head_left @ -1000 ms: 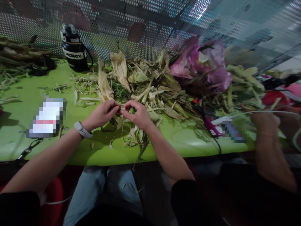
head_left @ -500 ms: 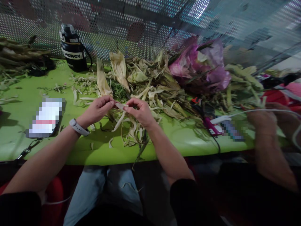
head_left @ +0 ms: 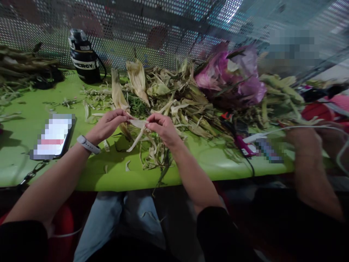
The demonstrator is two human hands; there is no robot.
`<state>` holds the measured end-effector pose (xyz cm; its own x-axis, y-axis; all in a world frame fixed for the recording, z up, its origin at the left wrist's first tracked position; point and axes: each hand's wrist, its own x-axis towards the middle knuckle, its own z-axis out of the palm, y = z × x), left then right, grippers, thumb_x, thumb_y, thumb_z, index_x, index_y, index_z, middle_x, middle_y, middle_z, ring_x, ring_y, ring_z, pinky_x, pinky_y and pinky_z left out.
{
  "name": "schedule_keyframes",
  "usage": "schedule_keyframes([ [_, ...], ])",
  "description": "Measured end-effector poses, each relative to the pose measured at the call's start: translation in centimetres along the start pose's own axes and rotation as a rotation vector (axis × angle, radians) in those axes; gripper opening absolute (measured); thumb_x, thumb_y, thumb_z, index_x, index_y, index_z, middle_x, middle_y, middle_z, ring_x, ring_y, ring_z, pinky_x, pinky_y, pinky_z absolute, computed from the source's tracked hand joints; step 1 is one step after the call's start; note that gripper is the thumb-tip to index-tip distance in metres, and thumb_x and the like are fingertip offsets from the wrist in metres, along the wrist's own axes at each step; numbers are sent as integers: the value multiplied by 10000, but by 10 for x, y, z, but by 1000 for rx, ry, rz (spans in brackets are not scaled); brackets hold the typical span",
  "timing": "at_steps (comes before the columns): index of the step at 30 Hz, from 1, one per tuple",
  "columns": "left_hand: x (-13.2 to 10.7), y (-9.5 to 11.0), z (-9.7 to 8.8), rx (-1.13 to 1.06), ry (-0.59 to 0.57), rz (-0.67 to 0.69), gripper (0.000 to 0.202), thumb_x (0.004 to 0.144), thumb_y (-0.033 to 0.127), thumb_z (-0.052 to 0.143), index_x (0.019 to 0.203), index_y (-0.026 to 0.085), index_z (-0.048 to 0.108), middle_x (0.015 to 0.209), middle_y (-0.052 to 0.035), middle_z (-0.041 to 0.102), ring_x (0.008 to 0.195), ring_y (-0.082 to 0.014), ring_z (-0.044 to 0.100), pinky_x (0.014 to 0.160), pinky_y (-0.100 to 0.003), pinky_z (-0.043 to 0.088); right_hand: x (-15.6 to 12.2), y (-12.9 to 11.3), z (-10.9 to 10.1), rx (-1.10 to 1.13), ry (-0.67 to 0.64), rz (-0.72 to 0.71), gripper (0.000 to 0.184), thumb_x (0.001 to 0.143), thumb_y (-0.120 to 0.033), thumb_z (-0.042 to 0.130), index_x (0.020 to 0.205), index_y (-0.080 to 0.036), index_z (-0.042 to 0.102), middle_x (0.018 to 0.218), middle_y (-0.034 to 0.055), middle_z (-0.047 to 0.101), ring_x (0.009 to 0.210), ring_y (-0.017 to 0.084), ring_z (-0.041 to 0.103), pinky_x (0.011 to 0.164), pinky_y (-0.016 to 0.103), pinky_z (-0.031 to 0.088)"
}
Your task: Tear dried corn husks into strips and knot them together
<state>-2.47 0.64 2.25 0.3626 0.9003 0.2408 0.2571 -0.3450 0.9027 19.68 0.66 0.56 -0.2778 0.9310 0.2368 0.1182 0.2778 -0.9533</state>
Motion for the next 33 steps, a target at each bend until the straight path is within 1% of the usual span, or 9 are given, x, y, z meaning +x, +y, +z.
schedule_keyframes([
  [3, -3, 4, 6, 82, -80, 81, 288, 908, 421, 525, 956, 162, 641, 984, -73, 676, 911, -201, 605, 808, -319, 459, -2, -4, 2, -33, -58, -9, 137, 719, -307, 662, 719, -178, 615, 675, -29, 548, 633, 101, 459, 612, 250, 396],
  [7, -4, 3, 16, 231, -84, 122, 285, 899, 434, 544, 825, 167, 608, 739, -22, 596, 676, -142, 524, 646, -273, 411, -4, -9, 7, -61, -69, -15, 141, 729, -312, 651, 711, -180, 603, 668, -29, 540, 633, 101, 447, 616, 254, 393],
  [9, -3, 1, 19, 263, -63, 106, 287, 915, 427, 511, 804, 171, 579, 690, -8, 554, 625, -129, 479, 592, -262, 382, -4, -11, 8, -88, -72, -13, 161, 736, -329, 654, 708, -181, 598, 663, -28, 540, 632, 103, 446, 616, 256, 393],
  [15, -3, -5, 21, 239, -59, 124, 270, 921, 423, 505, 844, 173, 573, 729, -15, 566, 660, -133, 496, 608, -261, 399, -4, -13, 10, -142, -99, -14, 161, 726, -329, 665, 697, -182, 605, 618, -44, 506, 621, 103, 439, 626, 262, 390],
  [20, 0, -5, 11, 217, -22, 136, 280, 926, 431, 517, 834, 172, 573, 717, -14, 552, 646, -126, 482, 603, -268, 395, -3, -12, 0, -145, -69, -58, 147, 736, -306, 660, 666, -188, 608, 663, -29, 540, 660, 117, 472, 689, 287, 418],
  [26, 5, -9, -10, 86, 31, 68, 319, 913, 480, 554, 863, 166, 571, 854, -45, 635, 767, -141, 541, 705, -287, 445, 3, -4, -16, -87, 15, -127, 141, 737, -300, 673, 652, -203, 616, 789, -4, 588, 800, 149, 553, 842, 335, 452],
  [30, 1, 0, -10, 65, -17, 54, 310, 912, 485, 543, 909, 183, 613, 925, -58, 668, 829, -175, 578, 772, -317, 470, 2, -5, -14, -104, -84, -113, 160, 753, -321, 698, 682, -197, 626, 856, 8, 624, 853, 156, 580, 870, 340, 454],
  [32, -2, 8, -5, 163, -73, 115, 307, 925, 445, 526, 1028, 184, 650, 1048, -84, 675, 964, -217, 605, 881, -365, 464, 0, -8, -11, -154, -154, -108, 188, 774, -355, 702, 712, -192, 629, 839, 8, 624, 831, 151, 575, 839, 329, 455],
  [33, -3, 12, -3, 246, -74, 196, 301, 899, 427, 568, 1054, 187, 663, 1103, -94, 667, 1039, -237, 595, 944, -385, 440, -1, -9, -9, -180, -178, -110, 206, 781, -374, 704, 725, -190, 630, 826, 8, 621, 819, 149, 570, 820, 322, 454],
])
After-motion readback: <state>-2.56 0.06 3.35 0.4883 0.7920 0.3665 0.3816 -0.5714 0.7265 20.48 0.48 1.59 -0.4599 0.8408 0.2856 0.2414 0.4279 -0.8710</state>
